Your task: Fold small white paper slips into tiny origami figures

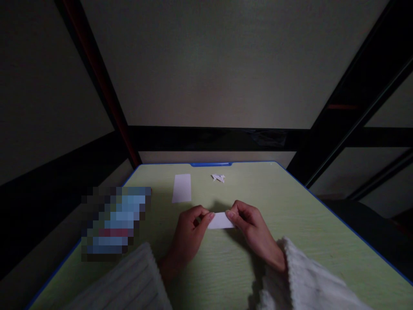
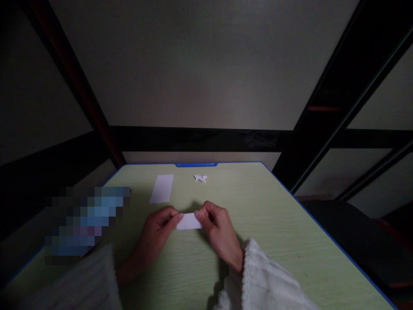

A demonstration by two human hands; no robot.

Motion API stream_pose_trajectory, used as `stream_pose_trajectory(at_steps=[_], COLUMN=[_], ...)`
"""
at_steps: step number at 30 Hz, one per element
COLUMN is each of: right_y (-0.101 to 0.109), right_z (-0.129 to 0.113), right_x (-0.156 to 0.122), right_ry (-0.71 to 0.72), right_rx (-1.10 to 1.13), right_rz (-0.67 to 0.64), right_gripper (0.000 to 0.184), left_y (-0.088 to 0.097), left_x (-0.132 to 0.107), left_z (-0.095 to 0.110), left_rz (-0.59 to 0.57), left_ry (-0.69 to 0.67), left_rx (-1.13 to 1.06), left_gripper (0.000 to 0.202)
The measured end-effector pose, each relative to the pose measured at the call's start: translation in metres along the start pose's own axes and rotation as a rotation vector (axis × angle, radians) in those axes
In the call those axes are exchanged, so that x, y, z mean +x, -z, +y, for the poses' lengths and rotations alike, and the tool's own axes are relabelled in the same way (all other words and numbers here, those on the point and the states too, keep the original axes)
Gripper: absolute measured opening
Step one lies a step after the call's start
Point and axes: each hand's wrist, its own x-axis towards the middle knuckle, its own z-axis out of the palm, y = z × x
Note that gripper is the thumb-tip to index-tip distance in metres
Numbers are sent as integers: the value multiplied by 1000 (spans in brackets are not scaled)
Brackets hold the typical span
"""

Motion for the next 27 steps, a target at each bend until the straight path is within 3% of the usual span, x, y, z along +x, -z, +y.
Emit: stream_pose_trajectory(at_steps=[7,14,22,25,27], right_y=[-2,-2,-2,-1,0], right_z=[5,2,2,1,0], right_x=[3,0,-1,-3,-3], right_ry=[11,45,51,167,270], right_rx=[45,-4,-147,-152,-156], right_rz=[-61,-60,-143,-133,-126], right_gripper=[27,25,20,7,15], left_y=[1,-3,2,4,5], left_x=[4,4,8,10,10], left_z=[-3,-5,-1,-1,-2], left_rz=[14,-145,-12,35,33], left_ry=[51,183,237,217,206], left_rx=[-109,-271,-312,-352,-358], left_gripper=[17,6,10,12,14])
